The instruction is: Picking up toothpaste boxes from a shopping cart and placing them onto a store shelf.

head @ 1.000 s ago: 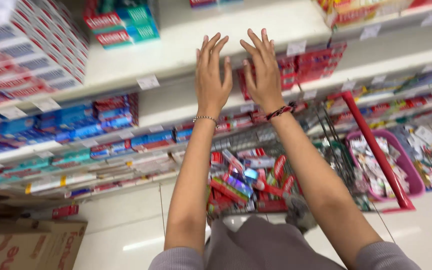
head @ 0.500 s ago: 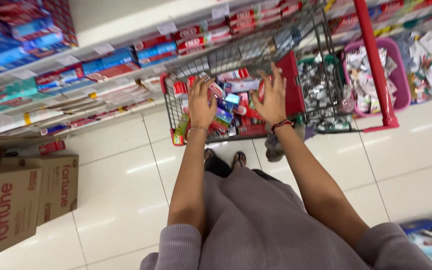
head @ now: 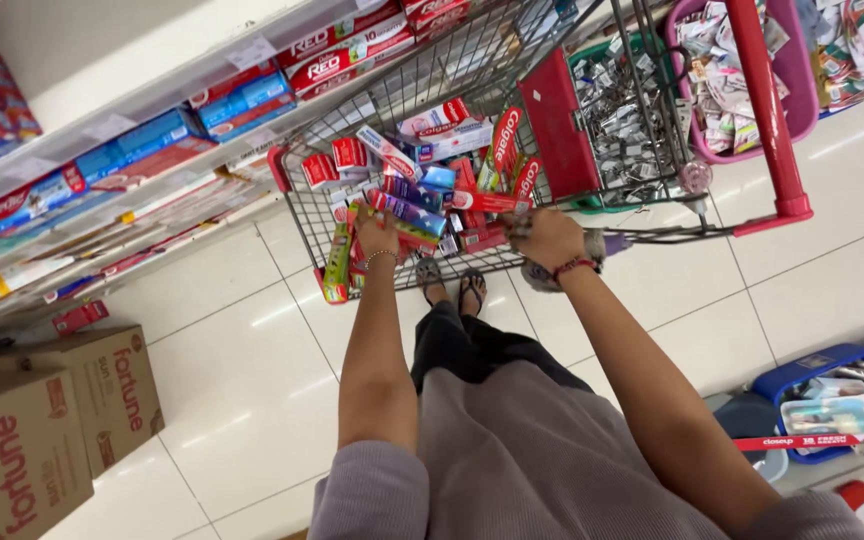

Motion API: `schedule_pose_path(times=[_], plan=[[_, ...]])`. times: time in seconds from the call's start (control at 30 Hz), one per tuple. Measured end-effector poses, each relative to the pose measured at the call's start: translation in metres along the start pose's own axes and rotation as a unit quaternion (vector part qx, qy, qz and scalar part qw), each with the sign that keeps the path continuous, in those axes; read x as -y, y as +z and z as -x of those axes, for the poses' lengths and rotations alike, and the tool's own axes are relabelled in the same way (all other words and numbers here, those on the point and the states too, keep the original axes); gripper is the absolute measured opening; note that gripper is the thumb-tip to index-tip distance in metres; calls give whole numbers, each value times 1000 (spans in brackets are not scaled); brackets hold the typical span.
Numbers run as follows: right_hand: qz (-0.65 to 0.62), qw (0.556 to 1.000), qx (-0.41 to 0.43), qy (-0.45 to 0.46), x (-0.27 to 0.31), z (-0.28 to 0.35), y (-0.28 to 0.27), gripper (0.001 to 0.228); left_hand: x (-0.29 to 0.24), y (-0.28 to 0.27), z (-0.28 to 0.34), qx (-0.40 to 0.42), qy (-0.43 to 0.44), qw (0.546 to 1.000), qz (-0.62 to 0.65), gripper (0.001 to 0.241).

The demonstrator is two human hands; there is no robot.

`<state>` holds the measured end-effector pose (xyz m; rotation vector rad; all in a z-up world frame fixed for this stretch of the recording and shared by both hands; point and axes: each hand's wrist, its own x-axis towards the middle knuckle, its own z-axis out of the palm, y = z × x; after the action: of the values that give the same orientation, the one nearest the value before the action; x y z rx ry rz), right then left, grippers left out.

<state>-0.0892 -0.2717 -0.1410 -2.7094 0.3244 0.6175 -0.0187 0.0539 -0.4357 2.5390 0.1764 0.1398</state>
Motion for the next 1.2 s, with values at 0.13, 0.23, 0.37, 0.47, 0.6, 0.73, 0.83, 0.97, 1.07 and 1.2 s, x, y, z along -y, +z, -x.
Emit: schedule_pose_path(times=[0.13, 0.23, 0.37, 0.47, 0.6, 0.73, 0.83, 0.97, 1.07, 1.2], plan=[[-47, 998, -40, -8, 6, 9, -8, 43, -34, -23, -33, 118, -157, 978, 73, 71], [-7, 998, -53, -21, -3, 5, 7, 34, -27, -7, -49, 171, -199, 962, 70, 74], [31, 998, -63, -1, -7, -1, 15, 34, -16, 30, -53, 139, -220, 963, 65, 97], [28, 994, -102, -20, -18, -11, 30, 38, -49, 1, -44, 114, -256, 950, 138, 115], [-61, 990, -120, -36, -2, 3, 8, 30, -52, 13, -16, 215, -350, 827, 385, 73], [-232, 952, -184, -79, 6, 8, 7, 27, -92, -46, 30, 233, -357, 756, 497, 64], [-304, 922, -198, -136, 41, 28, -4, 31, -135, -93, 54, 245, -352, 694, 578, 59], [-299, 902, -191, -246, 98, 50, -13, 41, -180, -136, 54, 248, -241, 653, 674, 46], [-236, 879, -277, -306, 112, 47, 8, 38, -180, -152, 46, 206, -131, 700, 671, 44], [-283, 869, -229, -336, 134, 57, 0, 45, -163, -133, 40, 142, -77, 775, 611, 46]])
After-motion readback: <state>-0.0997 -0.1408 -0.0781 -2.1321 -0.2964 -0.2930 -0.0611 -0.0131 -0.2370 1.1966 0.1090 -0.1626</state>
